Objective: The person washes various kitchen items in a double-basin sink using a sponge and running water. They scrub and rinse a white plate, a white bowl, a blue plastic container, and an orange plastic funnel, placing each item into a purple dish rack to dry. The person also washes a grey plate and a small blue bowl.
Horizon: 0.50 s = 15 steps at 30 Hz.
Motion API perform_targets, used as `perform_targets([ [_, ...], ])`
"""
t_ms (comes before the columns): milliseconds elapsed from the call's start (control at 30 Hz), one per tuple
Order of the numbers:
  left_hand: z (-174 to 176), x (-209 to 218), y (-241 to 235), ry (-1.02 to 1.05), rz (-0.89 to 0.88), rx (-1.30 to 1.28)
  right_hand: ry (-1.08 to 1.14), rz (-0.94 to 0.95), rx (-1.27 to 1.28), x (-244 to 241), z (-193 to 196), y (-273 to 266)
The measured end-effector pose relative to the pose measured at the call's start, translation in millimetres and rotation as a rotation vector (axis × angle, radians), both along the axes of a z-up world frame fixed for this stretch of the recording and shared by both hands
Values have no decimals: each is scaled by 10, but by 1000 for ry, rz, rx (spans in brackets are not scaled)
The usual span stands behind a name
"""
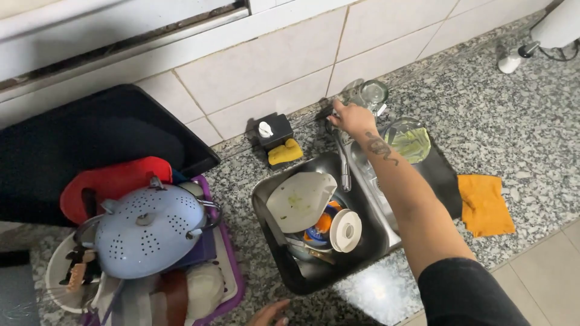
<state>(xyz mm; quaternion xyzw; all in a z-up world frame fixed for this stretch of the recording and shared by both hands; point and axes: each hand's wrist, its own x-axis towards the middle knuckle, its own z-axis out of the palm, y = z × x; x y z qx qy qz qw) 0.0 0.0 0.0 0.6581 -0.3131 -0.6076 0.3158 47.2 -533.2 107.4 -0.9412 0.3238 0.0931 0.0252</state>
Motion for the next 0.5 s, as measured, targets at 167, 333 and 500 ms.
perform_targets([
  [167, 898, 161, -548, -138, -11, -57, -27, 31, 12, 21, -29, -70],
  [333, 1608, 478, -1215, -429, 136, -169, -8, 10, -37, 33, -56, -48],
  [500, 1767, 815, -1930, -667, 254, -272, -146, 8, -118, -162, 102, 276],
])
